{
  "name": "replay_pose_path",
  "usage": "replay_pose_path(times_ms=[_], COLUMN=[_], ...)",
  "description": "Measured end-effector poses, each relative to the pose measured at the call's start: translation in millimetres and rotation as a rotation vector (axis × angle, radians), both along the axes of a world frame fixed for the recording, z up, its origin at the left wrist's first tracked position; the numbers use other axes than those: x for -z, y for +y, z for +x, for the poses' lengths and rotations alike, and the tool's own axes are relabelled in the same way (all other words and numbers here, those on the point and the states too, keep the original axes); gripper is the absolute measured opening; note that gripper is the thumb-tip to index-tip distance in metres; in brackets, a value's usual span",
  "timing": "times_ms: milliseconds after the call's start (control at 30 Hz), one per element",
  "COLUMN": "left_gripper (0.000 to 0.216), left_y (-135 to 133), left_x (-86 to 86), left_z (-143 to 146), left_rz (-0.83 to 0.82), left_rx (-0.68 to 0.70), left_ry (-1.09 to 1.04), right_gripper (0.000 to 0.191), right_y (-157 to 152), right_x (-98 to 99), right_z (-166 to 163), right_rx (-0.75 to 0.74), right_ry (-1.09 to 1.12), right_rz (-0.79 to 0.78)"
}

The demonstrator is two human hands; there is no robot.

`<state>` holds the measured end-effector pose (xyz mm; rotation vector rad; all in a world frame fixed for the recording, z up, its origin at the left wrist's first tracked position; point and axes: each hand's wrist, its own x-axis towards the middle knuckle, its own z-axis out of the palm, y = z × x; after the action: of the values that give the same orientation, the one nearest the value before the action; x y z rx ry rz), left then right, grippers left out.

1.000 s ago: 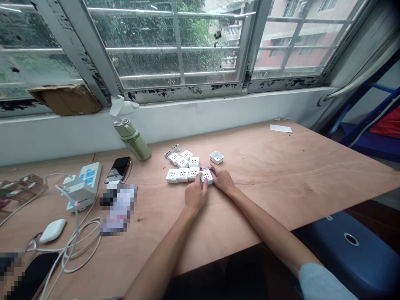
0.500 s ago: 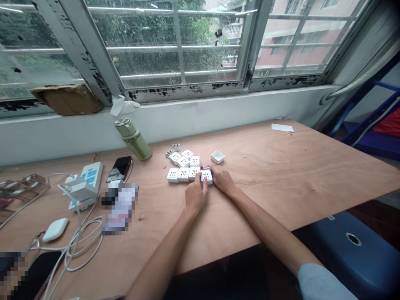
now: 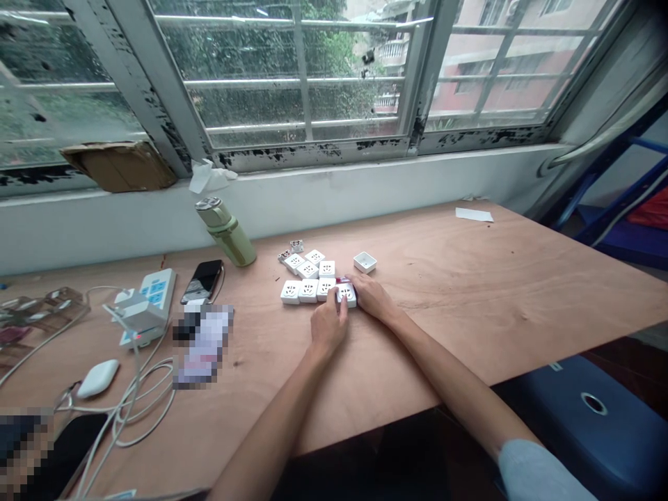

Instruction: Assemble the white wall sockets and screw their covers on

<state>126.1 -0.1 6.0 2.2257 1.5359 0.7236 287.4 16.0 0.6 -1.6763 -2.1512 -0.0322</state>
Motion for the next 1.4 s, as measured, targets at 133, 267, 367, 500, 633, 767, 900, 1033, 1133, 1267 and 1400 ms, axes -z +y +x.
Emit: replay_pose_path(times_ms=[133,267,367,500,633,767,900,1033,1133,1267,1400], left_gripper=[0.037,0.036,0.035,0.035,0.039,0.043,0.045,0.046,0.046,0.047,0.048], left_y=[0,0,0,1,0,-1,-1,-1,0,0,-1], left_x=[0.4,2.1,2.5,2.5,2.4,0.8,0.1,0.9,0.9,-1.0,-3.2], left_z=[0,-1,-1,-1,-2,-3,-3,-4,-5,-6,-5], left_rz=[0.001,0.007,-0.001,-0.009,-0.009,-0.016,-0.020,-0.023,-0.035,-0.054,-0.070], left_rx=[0.006,0.008,0.007,0.009,0.013,0.024,0.028,0.045,0.060,0.064,0.062], left_ry=[-0.020,-0.044,-0.071,-0.112,-0.133,-0.129,-0.128,-0.124,-0.120,-0.107,-0.092], right_gripper=[0.034,0.031,0.028,0.029,0.035,0.047,0.048,0.045,0.041,0.038,0.035], right_y=[3,4,5,7,10,11,2,-8,-10,-10,-10], right_x=[-9.7,-11.6,-10.0,-5.2,4.7,9.2,0.8,-6.5,-6.4,-3.1,-1.7], right_z=[-3,-8,-10,-7,3,10,4,-13,-21,-24,-24], right_rx=[-0.020,-0.045,-0.059,-0.049,-0.048,-0.069,-0.087,-0.109,-0.119,-0.118,-0.102], right_ry=[-0.103,-0.175,-0.225,-0.218,-0.060,0.221,0.508,0.600,0.589,0.562,0.529], right_rz=[-0.038,-0.010,0.035,0.038,0.065,0.170,0.204,0.206,0.195,0.186,0.201])
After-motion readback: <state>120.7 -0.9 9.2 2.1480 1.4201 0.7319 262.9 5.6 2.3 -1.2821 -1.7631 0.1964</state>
